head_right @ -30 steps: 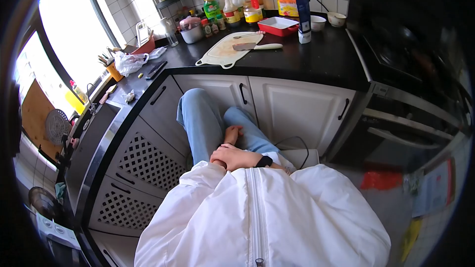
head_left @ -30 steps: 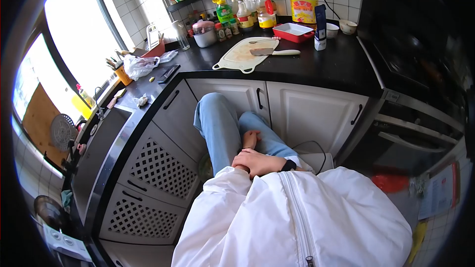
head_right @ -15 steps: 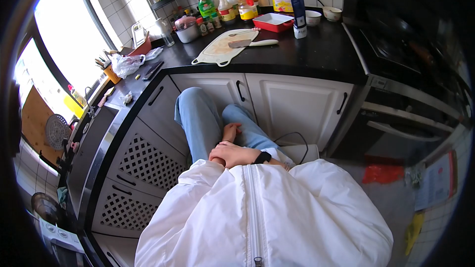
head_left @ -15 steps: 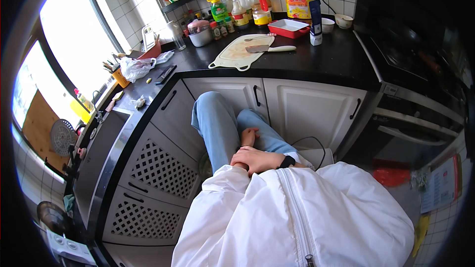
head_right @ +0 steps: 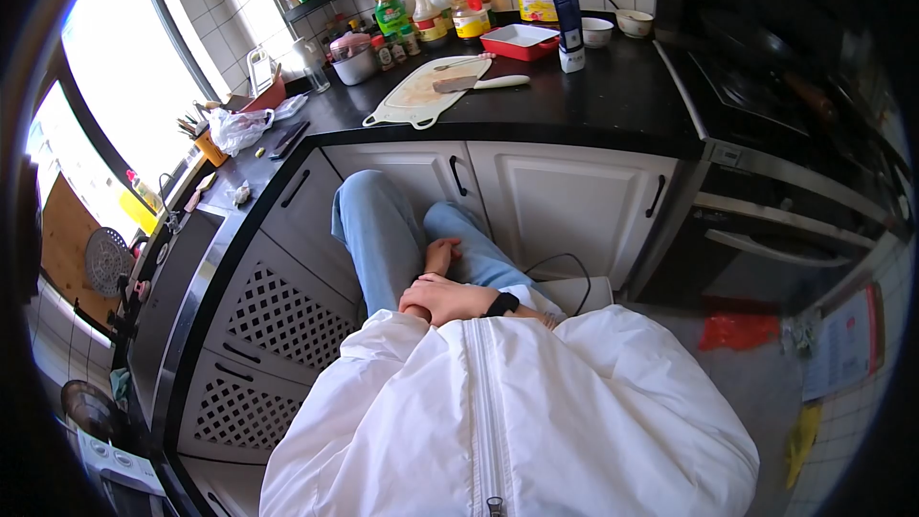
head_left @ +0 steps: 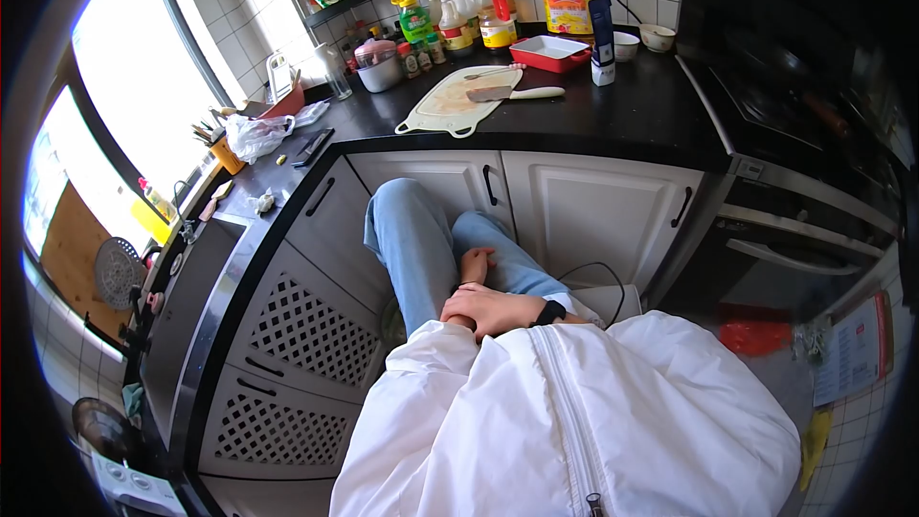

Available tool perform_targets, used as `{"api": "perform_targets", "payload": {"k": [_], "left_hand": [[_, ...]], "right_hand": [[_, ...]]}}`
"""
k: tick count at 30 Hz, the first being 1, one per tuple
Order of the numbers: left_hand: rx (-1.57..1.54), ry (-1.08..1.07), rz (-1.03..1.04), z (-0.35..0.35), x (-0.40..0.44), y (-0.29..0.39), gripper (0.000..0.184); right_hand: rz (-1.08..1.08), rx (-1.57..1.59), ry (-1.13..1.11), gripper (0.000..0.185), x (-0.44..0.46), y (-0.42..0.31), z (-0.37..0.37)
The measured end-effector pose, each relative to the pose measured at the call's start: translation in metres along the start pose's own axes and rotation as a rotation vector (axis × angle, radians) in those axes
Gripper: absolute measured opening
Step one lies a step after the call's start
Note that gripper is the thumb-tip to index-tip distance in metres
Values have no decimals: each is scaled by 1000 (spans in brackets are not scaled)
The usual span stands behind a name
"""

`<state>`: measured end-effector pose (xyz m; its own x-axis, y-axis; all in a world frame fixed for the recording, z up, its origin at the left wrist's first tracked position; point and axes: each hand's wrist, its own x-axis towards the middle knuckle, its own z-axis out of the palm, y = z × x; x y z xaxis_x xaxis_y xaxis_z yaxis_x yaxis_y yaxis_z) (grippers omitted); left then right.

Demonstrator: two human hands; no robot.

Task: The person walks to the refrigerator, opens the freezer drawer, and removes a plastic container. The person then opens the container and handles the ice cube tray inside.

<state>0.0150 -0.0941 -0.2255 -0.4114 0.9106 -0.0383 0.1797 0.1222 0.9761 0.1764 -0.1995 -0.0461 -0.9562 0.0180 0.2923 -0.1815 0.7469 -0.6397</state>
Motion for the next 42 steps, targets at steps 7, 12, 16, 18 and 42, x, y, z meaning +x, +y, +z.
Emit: {"api": "perform_targets", "payload": {"k": [7, 12, 16, 18, 42], "left_hand": [[38, 8, 12, -1, 0, 0, 29], [21, 7, 1, 0, 0, -1, 28], [9, 5, -2, 0, 2, -3, 28], [27, 8, 11, 0, 1, -2, 29], [8, -25, 24, -3, -6, 10, 29]], "right_hand": [[11, -11, -12, 51, 1, 5, 3], [23, -5, -14, 52, 1, 5, 3], [30, -10, -33, 53, 0, 0, 0], [28, 1, -29, 52, 0, 3, 1], [16, 2, -9, 53, -1, 2, 1]]}}
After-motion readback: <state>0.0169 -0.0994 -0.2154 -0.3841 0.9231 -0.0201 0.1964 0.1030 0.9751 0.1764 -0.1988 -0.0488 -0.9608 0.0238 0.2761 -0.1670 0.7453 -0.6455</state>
